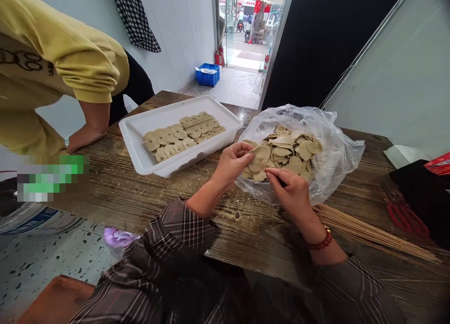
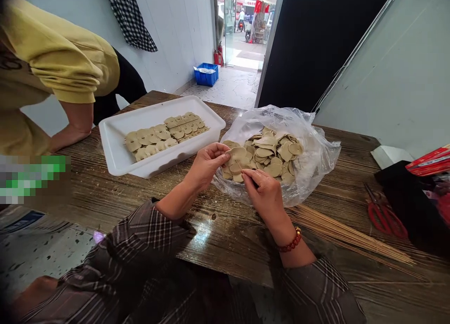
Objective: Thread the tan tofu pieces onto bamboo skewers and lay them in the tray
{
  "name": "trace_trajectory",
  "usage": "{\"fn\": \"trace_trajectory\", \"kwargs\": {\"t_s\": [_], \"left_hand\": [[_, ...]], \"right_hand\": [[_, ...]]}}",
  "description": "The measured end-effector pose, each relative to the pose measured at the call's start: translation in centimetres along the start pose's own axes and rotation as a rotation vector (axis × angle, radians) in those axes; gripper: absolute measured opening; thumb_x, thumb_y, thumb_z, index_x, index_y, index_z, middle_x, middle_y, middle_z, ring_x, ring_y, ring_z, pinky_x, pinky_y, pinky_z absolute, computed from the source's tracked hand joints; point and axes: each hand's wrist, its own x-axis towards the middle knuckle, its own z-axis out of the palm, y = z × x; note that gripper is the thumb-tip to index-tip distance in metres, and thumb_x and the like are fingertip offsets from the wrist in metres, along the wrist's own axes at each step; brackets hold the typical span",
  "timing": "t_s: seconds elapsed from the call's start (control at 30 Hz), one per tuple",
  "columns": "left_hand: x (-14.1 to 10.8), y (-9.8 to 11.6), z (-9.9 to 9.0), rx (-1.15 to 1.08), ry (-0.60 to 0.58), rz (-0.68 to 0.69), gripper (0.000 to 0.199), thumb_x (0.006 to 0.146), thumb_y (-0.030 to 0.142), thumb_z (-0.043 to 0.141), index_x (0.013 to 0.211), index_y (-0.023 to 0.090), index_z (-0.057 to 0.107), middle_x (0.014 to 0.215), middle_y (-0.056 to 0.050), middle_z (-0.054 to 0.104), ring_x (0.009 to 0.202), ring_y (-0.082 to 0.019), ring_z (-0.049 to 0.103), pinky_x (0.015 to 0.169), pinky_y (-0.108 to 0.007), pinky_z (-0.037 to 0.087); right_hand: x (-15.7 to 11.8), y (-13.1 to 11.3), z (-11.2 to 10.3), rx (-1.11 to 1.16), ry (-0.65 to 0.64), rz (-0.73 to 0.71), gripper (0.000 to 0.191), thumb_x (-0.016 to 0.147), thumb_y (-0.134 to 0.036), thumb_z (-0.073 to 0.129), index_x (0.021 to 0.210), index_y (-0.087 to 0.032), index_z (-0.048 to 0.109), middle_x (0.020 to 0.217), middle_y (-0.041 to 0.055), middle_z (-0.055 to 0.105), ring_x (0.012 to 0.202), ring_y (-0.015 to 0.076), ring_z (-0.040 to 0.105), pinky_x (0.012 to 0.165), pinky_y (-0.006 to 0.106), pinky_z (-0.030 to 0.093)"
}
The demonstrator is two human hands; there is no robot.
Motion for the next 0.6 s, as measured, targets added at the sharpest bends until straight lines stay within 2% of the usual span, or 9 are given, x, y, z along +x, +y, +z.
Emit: {"fn": "trace_trajectory", "kwargs": {"t_s": [0.4, 0.6], "left_hand": [[0.12, -0.05, -0.03, 0.233, -0.004, 0.081, 0.012, 0.071, 0.017, 0.070, 0.073, 0.016, 0.058, 0.061, 0.004, 0.056, 0.053, -0.005, 0.044, 0.051, -0.020, 0.031], [-0.08, -0.25, 0.24, 0.190, -0.113, 0.011, 0.018, 0.069, 0.024, 0.075, 0.074, 0.015, 0.061, 0.063, 0.002, 0.057, 0.055, -0.006, 0.047, 0.052, -0.020, 0.033]], "right_hand": [[0.03, 0.53, 0.23, 0.010, -0.024, 0.065, 0.020, 0.092, -0.030, 0.057, 0.088, -0.021, 0.074, 0.086, 0.0057, 0.077, 0.078, 0.0204, 0.071, 0.073, 0.033, 0.054], [0.21, 0.45, 0.24, 0.053, -0.011, 0.116, 0.020, 0.091, -0.032, 0.058, 0.086, -0.022, 0.074, 0.085, 0.0053, 0.076, 0.077, 0.0205, 0.070, 0.073, 0.033, 0.054]]}}
